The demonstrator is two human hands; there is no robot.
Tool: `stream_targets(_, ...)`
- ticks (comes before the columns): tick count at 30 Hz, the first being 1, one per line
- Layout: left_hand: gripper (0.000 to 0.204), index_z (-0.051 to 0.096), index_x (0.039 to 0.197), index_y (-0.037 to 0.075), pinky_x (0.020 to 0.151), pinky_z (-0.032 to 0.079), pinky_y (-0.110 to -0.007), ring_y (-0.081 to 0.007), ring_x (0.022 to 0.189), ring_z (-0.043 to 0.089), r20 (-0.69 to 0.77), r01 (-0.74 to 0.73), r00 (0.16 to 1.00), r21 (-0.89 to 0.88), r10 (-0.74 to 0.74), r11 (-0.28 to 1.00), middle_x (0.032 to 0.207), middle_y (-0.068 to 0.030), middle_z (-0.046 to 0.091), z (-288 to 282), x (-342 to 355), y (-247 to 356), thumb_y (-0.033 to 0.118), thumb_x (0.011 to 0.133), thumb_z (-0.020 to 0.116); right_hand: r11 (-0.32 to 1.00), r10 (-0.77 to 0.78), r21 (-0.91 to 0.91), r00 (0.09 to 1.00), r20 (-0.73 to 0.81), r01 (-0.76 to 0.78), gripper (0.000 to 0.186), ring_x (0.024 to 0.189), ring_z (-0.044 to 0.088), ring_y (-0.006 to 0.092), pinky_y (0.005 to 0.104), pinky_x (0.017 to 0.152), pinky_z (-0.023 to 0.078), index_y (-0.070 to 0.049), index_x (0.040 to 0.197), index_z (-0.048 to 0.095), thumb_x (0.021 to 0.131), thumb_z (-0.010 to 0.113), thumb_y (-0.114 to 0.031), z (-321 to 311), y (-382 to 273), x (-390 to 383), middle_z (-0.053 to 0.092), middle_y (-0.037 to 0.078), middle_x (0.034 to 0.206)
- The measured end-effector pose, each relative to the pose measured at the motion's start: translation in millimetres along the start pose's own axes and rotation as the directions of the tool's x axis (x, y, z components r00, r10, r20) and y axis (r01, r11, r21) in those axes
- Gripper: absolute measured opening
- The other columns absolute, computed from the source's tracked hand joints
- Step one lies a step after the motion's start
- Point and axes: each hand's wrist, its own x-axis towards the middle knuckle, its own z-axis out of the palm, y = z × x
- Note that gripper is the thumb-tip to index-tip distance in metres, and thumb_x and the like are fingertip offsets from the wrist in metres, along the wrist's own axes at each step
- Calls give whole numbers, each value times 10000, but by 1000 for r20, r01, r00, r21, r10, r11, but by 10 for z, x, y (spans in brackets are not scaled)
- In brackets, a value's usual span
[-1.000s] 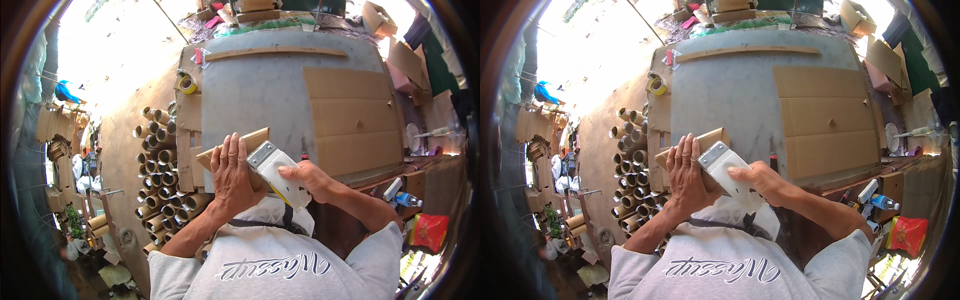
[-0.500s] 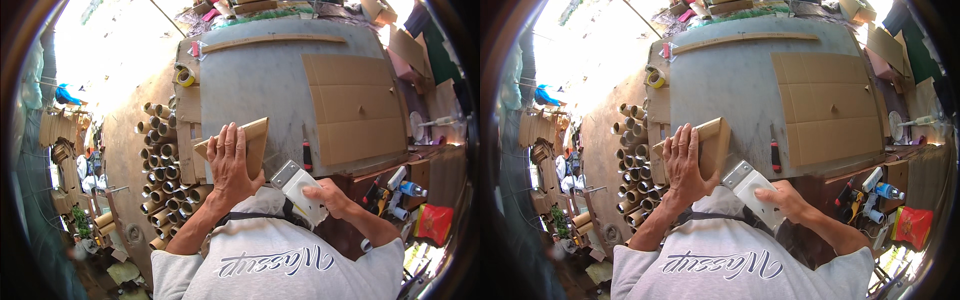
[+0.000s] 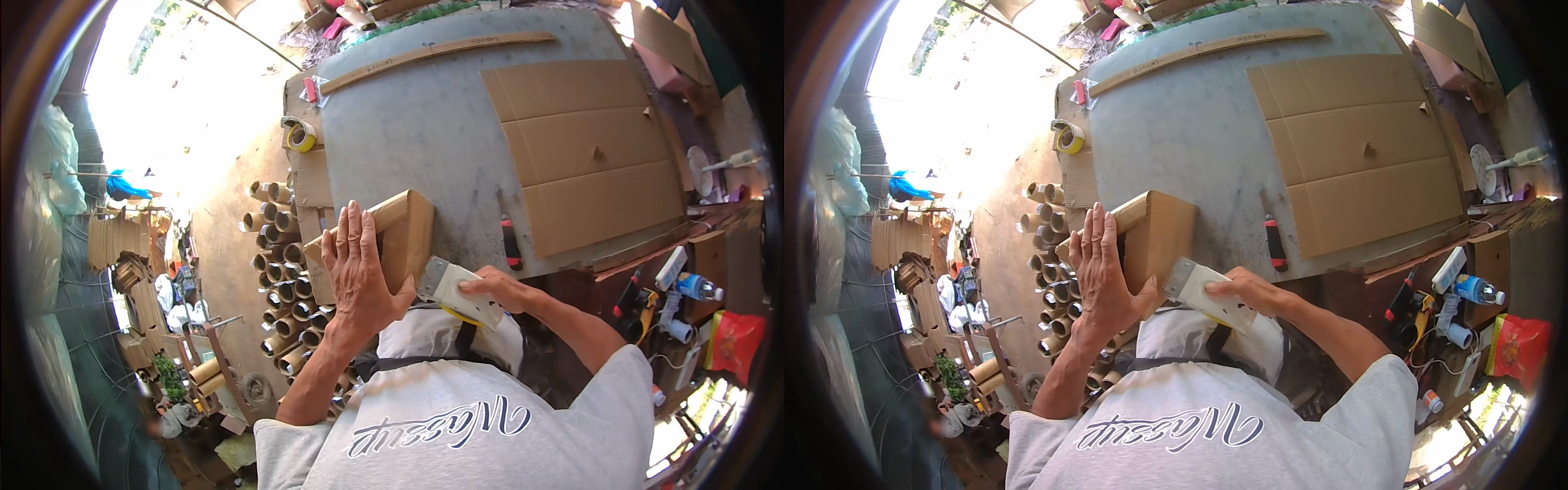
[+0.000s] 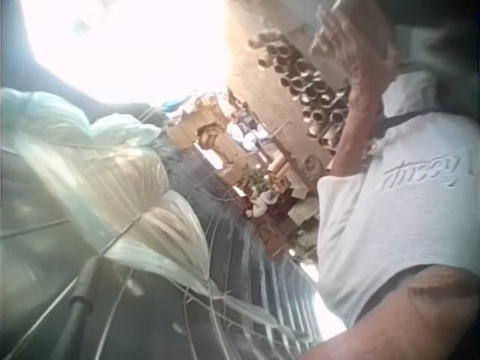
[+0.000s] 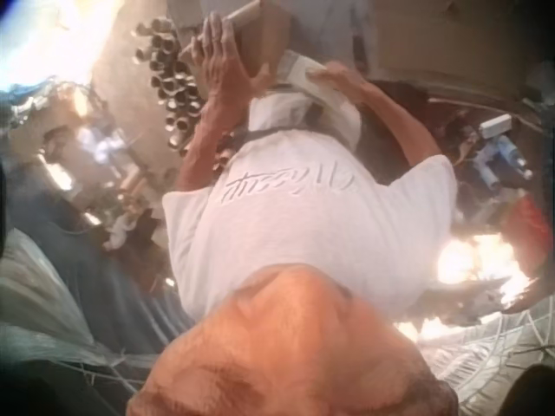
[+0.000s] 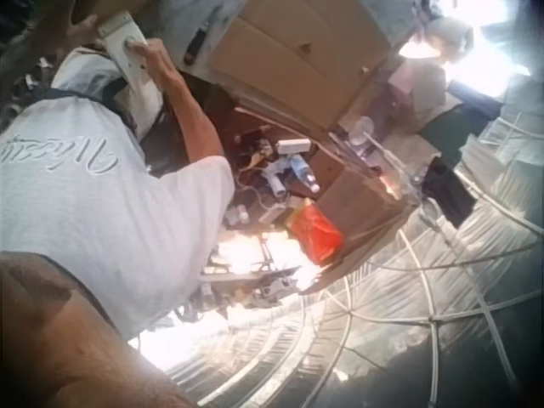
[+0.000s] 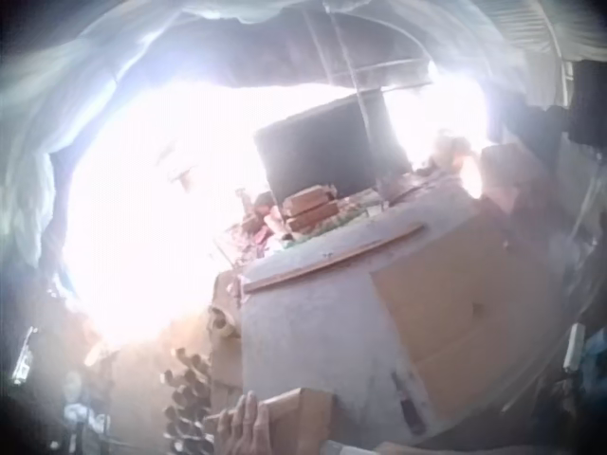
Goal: The person folds a cardboard box on a workbench, applies tape with a handheld dispenser to seal the seams, and places the finished box on a nearby stack. The person repeats this process for multiple boxes.
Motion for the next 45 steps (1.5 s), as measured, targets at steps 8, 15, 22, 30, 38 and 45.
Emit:
stream_targets(8, 1134, 182, 1556, -188, 1238, 79, -702, -543, 1585, 100, 41, 142, 988, 121, -148, 982, 1649, -430, 138, 194, 55, 273, 336, 799, 844, 997, 26, -82, 988, 154, -14, 636, 778, 660, 168, 319, 694, 506, 44, 1084, 778, 899, 686, -558, -235, -74, 396, 717, 84, 885)
stream_targets(15, 743, 217, 1522, -206, 1209, 240, -715, -546, 1545, 257, -88, 268, 963, 430, -255, 862, 1625, -426, 217, 542, 143, 414, 115, 968, 596, 970, 197, -165, 973, 120, -176, 598, 750, 664, 171, 337, 691, 515, 49, 1053, 776, 895, 697, -523, -181, -420, 227, 715, 91, 886)
stream_targets(22, 702, 227, 1527, -186, 1218, 248, -706, -514, 1556, 258, -103, 252, 967, 501, -233, 828, 1605, -381, 286, 576, 117, 366, 92, 984, 575, 767, 198, -617, 980, -34, -176, 634, 870, 724, 317, 416, 796, 545, 58, 1077, 779, 878, 672, -535, 105, -871, 36, 755, 206, 967)
stream_targets(30, 951, 356, 1570, -13, 1247, 263, -601, -435, 1517, 334, -18, -2, 1000, 211, 6, 977, 1545, -262, 389, 160, 117, 154, 166, 768, 835, 729, 66, -594, 899, -433, -339, 617, 975, 743, 379, 459, 860, 554, 35, 1032, 781, 887, 679, -557, -119, 10, 30, 758, 259, 1018)
stream_targets(38, 327, 664, 1025, 49, 1265, 287, -554, -323, 1391, 521, 185, -533, 806, -185, 562, 826, 1184, -89, 660, -130, -48, -622, -42, 712, 680, 869, -474, -372, 765, -435, 326, 508, 830, 682, 201, 364, 766, 539, 43, 1080, 700, 946, 716, -446, -265, -146, -342, 725, 130, 877)
stream_targets(45, 225, 680, 972, 7, 1163, 410, -505, -334, 1268, 604, 115, -366, 852, -567, 510, 738, 1052, -111, 716, -420, 37, -618, -9, 748, 685, 566, -753, -657, 636, -167, 497, 528, 745, 679, 245, 370, 682, 519, 45, 1033, 670, 887, 756, -455, 99, -947, -194, 701, 144, 838)
